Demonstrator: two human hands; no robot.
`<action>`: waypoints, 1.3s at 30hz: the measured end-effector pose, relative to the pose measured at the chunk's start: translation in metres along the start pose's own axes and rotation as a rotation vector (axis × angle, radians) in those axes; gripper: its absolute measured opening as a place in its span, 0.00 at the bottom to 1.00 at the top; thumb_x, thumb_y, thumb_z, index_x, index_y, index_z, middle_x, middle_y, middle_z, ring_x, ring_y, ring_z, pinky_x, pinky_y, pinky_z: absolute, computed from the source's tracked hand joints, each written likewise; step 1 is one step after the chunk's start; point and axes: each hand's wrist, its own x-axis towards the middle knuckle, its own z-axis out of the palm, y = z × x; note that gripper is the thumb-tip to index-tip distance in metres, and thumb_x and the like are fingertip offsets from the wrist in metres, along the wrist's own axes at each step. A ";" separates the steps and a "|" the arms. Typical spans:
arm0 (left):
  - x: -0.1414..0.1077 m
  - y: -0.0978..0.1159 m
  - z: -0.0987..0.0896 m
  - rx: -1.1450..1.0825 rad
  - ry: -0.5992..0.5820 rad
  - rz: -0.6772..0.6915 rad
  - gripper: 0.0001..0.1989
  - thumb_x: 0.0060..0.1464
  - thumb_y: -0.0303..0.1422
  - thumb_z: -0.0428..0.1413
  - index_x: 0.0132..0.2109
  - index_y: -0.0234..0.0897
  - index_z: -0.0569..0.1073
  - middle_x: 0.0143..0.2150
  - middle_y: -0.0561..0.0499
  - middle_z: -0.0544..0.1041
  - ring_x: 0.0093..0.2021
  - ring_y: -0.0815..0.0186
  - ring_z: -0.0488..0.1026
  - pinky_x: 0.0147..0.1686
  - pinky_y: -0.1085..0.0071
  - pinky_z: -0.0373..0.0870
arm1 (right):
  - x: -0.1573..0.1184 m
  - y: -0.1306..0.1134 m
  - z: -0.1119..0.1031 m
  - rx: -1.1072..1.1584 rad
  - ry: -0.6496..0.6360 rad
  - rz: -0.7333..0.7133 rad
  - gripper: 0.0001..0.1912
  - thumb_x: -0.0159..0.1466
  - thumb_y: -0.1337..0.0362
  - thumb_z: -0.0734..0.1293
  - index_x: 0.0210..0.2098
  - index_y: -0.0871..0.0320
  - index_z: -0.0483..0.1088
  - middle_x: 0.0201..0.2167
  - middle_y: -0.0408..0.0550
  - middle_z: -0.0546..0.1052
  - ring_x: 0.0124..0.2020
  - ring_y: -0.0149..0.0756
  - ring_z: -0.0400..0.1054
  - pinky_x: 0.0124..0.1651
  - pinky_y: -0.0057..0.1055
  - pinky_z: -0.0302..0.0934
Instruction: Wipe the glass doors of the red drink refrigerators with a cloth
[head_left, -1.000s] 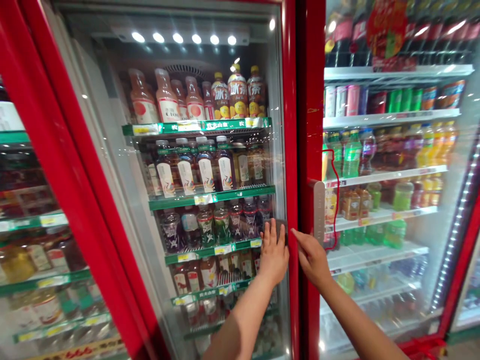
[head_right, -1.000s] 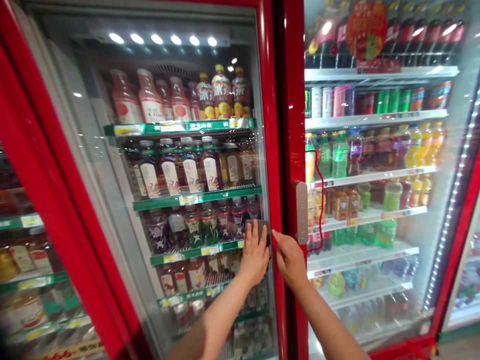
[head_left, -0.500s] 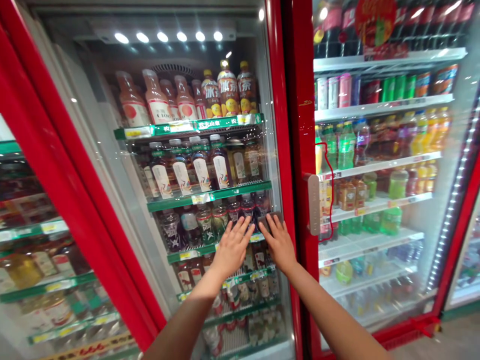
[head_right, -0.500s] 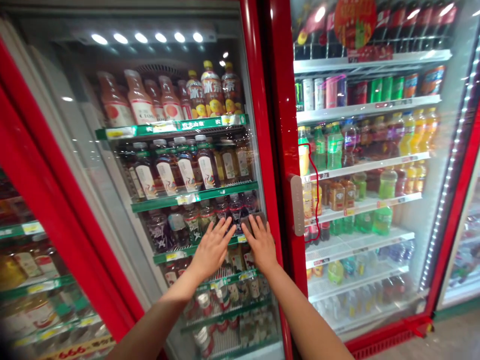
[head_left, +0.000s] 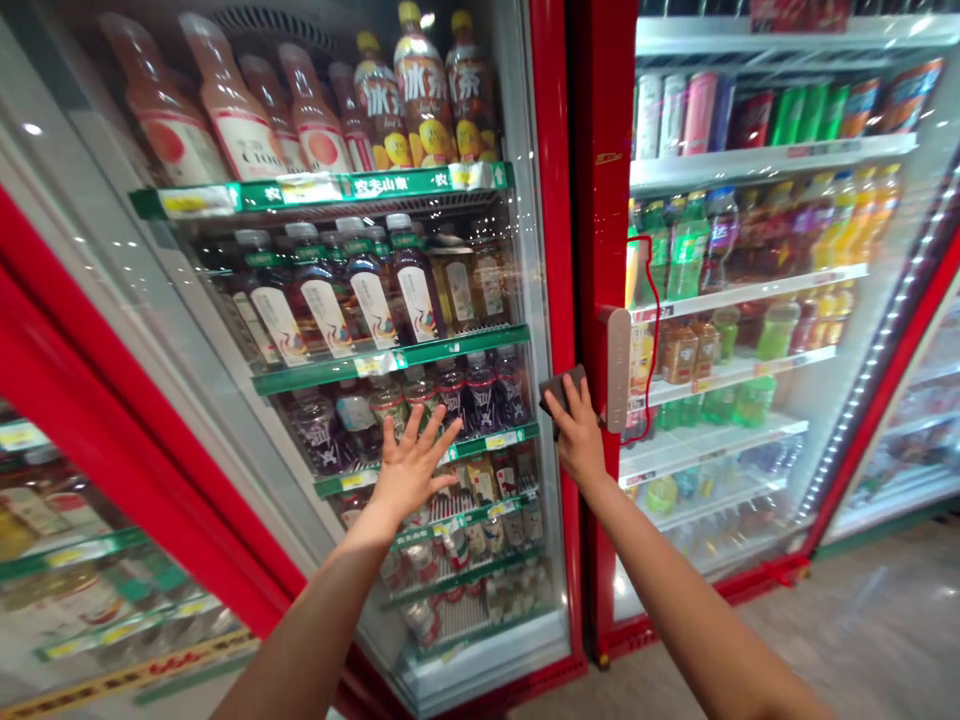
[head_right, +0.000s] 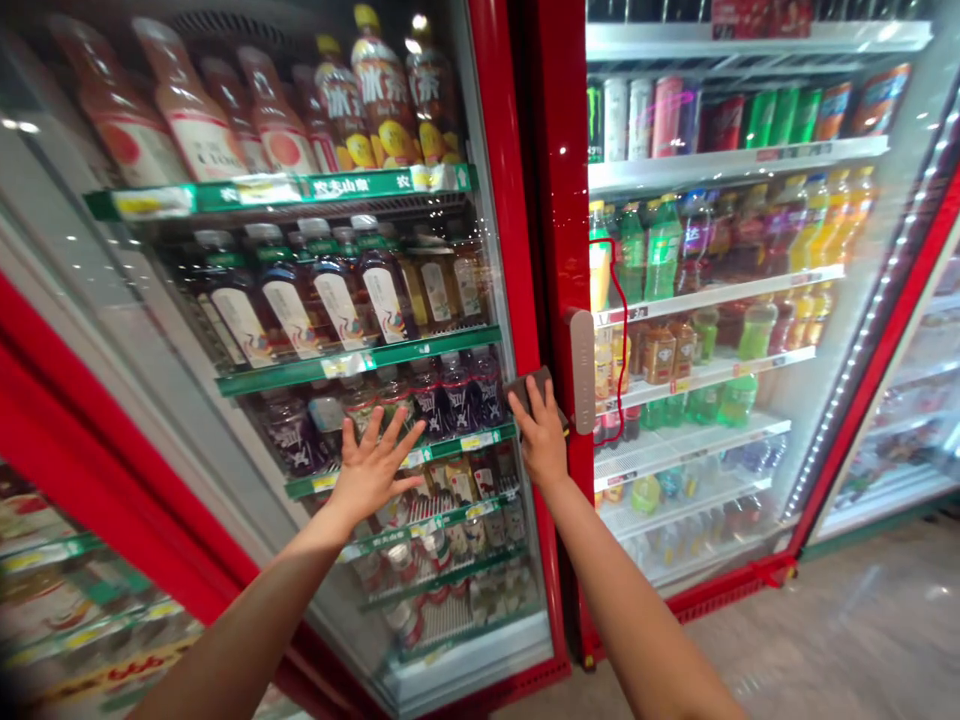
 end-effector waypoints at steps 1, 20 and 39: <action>0.000 0.000 0.001 -0.003 -0.010 0.000 0.58 0.42 0.51 0.71 0.74 0.52 0.49 0.76 0.44 0.47 0.76 0.46 0.27 0.66 0.36 0.14 | 0.006 0.000 0.001 -0.007 0.008 0.010 0.45 0.62 0.78 0.59 0.74 0.43 0.47 0.77 0.43 0.40 0.76 0.52 0.29 0.70 0.61 0.51; -0.001 0.004 0.004 -0.046 -0.047 -0.019 0.63 0.41 0.48 0.72 0.74 0.54 0.42 0.77 0.47 0.41 0.76 0.45 0.25 0.66 0.37 0.14 | -0.090 -0.015 0.026 0.014 -0.183 -0.025 0.48 0.60 0.82 0.57 0.74 0.42 0.45 0.76 0.45 0.44 0.76 0.53 0.28 0.69 0.68 0.48; -0.004 0.006 -0.003 -0.028 -0.078 -0.006 0.62 0.42 0.48 0.72 0.75 0.52 0.42 0.77 0.47 0.41 0.74 0.50 0.20 0.66 0.38 0.11 | -0.092 -0.021 0.027 -0.095 -0.018 -0.009 0.38 0.64 0.79 0.58 0.70 0.44 0.58 0.69 0.48 0.65 0.74 0.48 0.46 0.66 0.54 0.60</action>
